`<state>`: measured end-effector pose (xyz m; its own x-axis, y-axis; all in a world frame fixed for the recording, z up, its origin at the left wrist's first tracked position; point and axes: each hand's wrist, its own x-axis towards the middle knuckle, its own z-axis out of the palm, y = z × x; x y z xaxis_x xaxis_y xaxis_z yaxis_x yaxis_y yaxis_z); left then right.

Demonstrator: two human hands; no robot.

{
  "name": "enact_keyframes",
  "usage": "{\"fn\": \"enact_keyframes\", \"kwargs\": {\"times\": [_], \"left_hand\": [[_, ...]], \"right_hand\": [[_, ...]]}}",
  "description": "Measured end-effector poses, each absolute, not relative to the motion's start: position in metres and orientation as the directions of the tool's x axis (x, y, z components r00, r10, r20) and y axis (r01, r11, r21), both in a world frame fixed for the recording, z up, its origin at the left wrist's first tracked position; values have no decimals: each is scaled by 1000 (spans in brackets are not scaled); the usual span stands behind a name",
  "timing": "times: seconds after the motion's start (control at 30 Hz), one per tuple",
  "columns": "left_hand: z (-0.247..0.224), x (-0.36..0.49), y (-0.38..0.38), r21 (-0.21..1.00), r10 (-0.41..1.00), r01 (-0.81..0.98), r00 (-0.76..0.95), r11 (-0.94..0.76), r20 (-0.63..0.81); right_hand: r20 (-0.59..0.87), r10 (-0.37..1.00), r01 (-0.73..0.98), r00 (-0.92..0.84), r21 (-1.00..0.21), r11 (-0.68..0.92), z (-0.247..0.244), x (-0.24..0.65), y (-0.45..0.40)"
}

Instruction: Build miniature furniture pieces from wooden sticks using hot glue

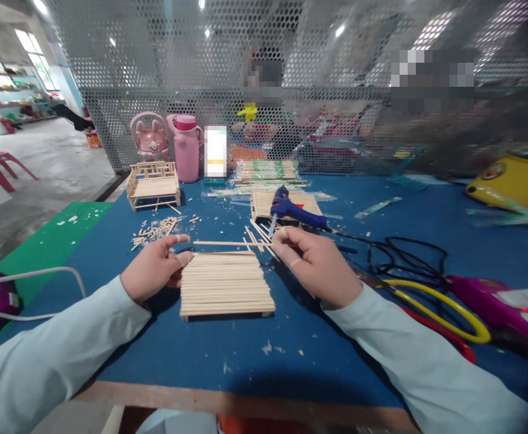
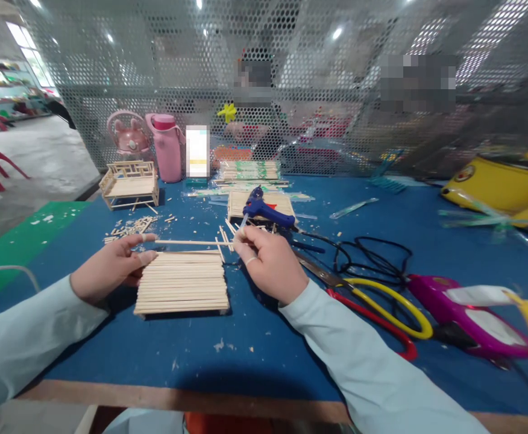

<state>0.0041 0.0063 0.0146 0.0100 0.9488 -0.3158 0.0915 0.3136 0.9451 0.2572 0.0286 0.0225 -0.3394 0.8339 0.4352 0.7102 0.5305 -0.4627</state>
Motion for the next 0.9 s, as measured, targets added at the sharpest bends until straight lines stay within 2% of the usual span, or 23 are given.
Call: {"fn": "enact_keyframes", "kwargs": {"times": [0.17,0.23,0.27,0.33,0.4,0.47,0.5,0.53,0.6,0.63,0.73,0.8,0.9], "left_hand": [[14,8,9,891,897,-102,66,443,-438],[14,6,10,923,922,-16,56,384,-382],[14,3,10,944,946,90,38,318,-322],[17,-4,10,916,990,379,-9,133,-140],[23,-9,8,782,986,620,-83,-60,141],[32,-7,4,609,876,760,-112,-229,470],[36,-2,1,521,798,794,-78,-313,597],[40,6,-2,413,745,813,37,-410,666],[44,28,-8,248,742,791,346,-560,574],[44,39,-11,204,765,798,418,-567,490],[38,65,-12,191,831,821,478,-538,284],[33,71,-9,211,837,817,481,-536,261],[27,69,-4,225,800,780,507,-584,321]], "right_hand": [[306,847,594,-435,-609,525,14,250,24],[293,837,586,-461,-608,536,13,250,23],[308,830,593,-465,-587,551,13,250,22],[365,804,617,-469,-517,594,14,251,22],[436,760,640,-481,-418,645,15,251,21],[503,701,659,-506,-299,690,15,250,20],[530,670,666,-520,-240,707,15,249,20],[552,641,669,-534,-188,719,14,247,19],[594,590,674,-547,-107,731,12,243,17],[614,569,675,-546,-80,734,11,241,15],[663,523,674,-535,-38,738,8,237,12],[682,497,666,-536,-20,745,6,236,10],[703,458,656,-544,15,755,4,236,11]]}}
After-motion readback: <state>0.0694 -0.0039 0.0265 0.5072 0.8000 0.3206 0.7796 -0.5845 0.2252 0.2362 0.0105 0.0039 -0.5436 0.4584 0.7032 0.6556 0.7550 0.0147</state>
